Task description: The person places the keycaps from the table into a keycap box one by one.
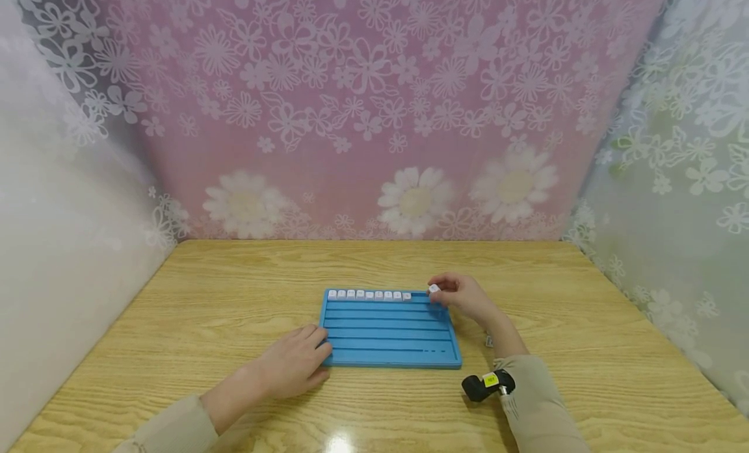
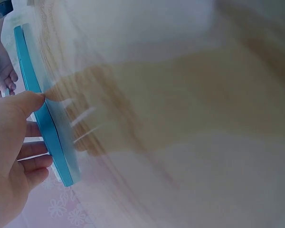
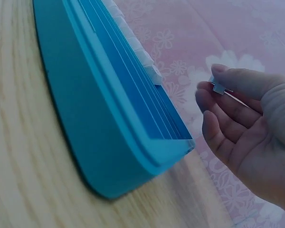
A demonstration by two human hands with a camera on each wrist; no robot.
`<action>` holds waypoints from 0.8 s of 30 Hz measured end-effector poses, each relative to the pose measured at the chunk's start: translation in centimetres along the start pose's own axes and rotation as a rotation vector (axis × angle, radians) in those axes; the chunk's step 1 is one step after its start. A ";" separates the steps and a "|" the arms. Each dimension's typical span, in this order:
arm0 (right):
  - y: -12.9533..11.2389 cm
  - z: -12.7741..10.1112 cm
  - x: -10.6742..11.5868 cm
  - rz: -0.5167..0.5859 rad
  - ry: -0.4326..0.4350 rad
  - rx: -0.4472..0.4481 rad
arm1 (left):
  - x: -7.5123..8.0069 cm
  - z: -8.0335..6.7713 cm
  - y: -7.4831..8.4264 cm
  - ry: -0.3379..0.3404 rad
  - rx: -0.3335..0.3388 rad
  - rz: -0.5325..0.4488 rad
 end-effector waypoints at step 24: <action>-0.3 1.4 -0.9 -0.058 0.093 0.026 | -0.4 0.0 -0.1 0.026 -0.003 0.010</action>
Point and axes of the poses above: each hand's wrist, its own z-axis towards the middle knuckle, its own x-axis out of the back of the hand, y = z × x, the point moved 2 cm from there along z, towards the middle knuckle, and after that the axes turned 4 degrees about y, right-handed, at the moved point
